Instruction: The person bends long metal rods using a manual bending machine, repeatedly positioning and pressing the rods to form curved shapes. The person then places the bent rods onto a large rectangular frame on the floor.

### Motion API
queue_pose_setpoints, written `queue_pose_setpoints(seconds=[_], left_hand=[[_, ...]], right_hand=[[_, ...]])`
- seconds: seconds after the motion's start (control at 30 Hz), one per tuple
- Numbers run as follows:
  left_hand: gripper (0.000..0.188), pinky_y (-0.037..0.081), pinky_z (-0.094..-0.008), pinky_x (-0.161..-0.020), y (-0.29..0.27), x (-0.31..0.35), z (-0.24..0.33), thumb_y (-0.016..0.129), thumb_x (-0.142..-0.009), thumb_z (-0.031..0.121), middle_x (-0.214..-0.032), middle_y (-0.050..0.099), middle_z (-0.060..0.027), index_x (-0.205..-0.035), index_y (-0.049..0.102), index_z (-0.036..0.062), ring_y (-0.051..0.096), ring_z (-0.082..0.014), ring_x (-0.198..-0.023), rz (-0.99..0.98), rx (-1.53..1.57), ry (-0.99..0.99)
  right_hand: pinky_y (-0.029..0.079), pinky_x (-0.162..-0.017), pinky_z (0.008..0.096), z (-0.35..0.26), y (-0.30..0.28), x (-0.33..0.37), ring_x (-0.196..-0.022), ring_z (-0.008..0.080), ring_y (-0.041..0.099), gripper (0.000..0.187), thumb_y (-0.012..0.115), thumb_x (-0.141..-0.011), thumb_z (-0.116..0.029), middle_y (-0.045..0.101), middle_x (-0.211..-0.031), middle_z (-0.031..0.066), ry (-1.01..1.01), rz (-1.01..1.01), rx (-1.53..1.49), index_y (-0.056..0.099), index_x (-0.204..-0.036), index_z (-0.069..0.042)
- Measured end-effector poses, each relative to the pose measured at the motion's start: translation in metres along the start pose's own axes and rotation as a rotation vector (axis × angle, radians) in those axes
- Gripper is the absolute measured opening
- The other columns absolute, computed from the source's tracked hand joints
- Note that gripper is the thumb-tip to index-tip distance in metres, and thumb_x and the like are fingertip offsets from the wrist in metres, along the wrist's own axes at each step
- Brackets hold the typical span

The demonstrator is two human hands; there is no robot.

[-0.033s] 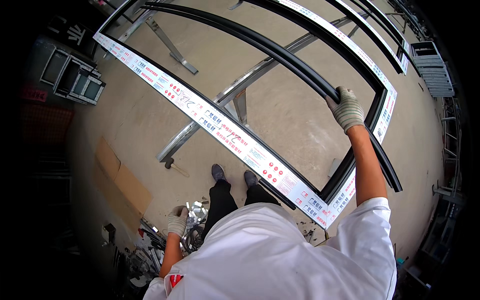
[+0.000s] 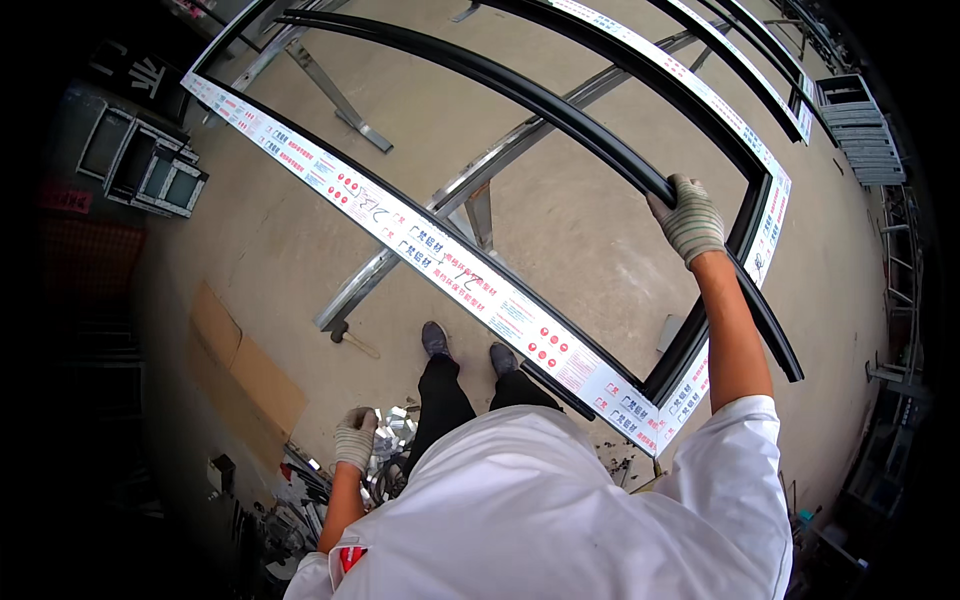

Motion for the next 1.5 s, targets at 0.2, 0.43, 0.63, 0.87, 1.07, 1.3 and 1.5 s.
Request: queue_pose_setpoints(seconds=[0.2, 0.43, 0.63, 0.87, 1.07, 1.3, 1.5], left_hand=[[0.022, 0.055, -0.0347, -0.085, -0.036, -0.093, 0.158, 0.066, -0.1, 0.017, -0.101, 0.073, -0.0124, -0.113, 0.07, -0.0006, 0.067, -0.0169, -0.092, 0.081, -0.019, 0.381], [0.024, 0.053, -0.0428, -0.093, -0.055, -0.133, 0.359, 0.069, -0.094, 0.01, -0.108, 0.069, -0.0167, -0.116, 0.069, 0.0005, 0.066, -0.033, -0.102, 0.233, -0.272, 0.971], [0.03, 0.047, -0.0467, -0.103, 0.003, -0.163, 0.428, 0.072, -0.089, 0.01, -0.122, 0.064, -0.0172, -0.117, 0.068, 0.0021, 0.06, -0.036, -0.115, 0.174, -0.358, 1.288], [0.023, 0.033, -0.0556, -0.114, 0.069, -0.201, 0.437, 0.072, -0.087, 0.018, -0.118, 0.065, -0.0091, -0.108, 0.07, 0.0098, 0.058, -0.032, -0.122, 0.213, -0.593, 1.236], [0.016, 0.032, -0.057, -0.115, 0.075, -0.196, 0.448, 0.069, -0.087, 0.016, -0.112, 0.067, -0.0079, -0.102, 0.071, 0.0106, 0.059, -0.0324, -0.12, 0.22, -0.586, 1.253], [0.012, 0.035, -0.0557, -0.113, 0.074, -0.197, 0.452, 0.067, -0.085, 0.012, -0.106, 0.067, -0.0079, -0.095, 0.071, 0.0093, 0.059, -0.0337, -0.118, 0.194, -0.619, 1.212], [0.013, 0.037, -0.0583, -0.111, 0.066, -0.194, 0.458, 0.067, -0.083, 0.009, -0.104, 0.068, -0.009, -0.096, 0.07, 0.0093, 0.06, -0.0352, -0.117, 0.201, -0.575, 1.231]], right_hand=[[0.054, -0.09, 0.0481, -0.022, 0.01, 0.01, -0.099, 0.0395, 0.067, 0.036, 0.077, -0.089, -0.033, 0.069, -0.103, 0.0213, 0.076, 0.016, -0.054, 0.069, -0.113, -0.006], [0.053, -0.094, 0.0483, -0.025, 0.021, -0.014, -0.105, 0.0386, 0.066, 0.024, 0.07, -0.094, -0.025, 0.069, -0.109, 0.0181, 0.152, 0.106, 0.013, 0.071, -0.111, -0.009], [0.052, -0.094, 0.0498, -0.024, 0.018, -0.067, -0.105, 0.0388, 0.065, 0.023, 0.06, -0.1, -0.028, 0.07, -0.105, 0.0196, 0.197, 0.247, 0.054, 0.072, -0.106, -0.01], [0.052, -0.094, 0.0482, -0.049, 0.061, -0.084, -0.106, 0.0377, 0.065, 0.033, 0.067, -0.095, -0.036, 0.069, -0.111, 0.0196, 0.071, 0.15, 0.016, 0.072, -0.11, -0.007], [0.055, -0.083, 0.0483, -0.056, 0.104, -0.066, -0.098, 0.0365, 0.067, 0.038, 0.068, -0.096, -0.04, 0.069, -0.103, 0.0173, 0.064, 0.032, 0.018, 0.066, -0.118, -0.008], [0.054, -0.08, 0.0501, -0.079, 0.109, -0.073, -0.094, 0.0404, 0.069, 0.042, 0.062, -0.1, -0.046, 0.071, -0.099, 0.0206, 0.086, -0.197, -0.069, 0.066, -0.112, -0.006], [0.053, -0.081, 0.0536, -0.112, 0.109, -0.055, -0.093, 0.0446, 0.069, 0.053, 0.054, -0.101, -0.057, 0.072, -0.094, 0.0243, 0.17, -0.428, -0.158, 0.068, -0.11, -0.007]])
Point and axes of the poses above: each hand's wrist, its own x-axis away from the middle knuckle, its own y-axis out of the palm, z = x × y, the point moved 8 cm from there along -x, towards the middle knuckle
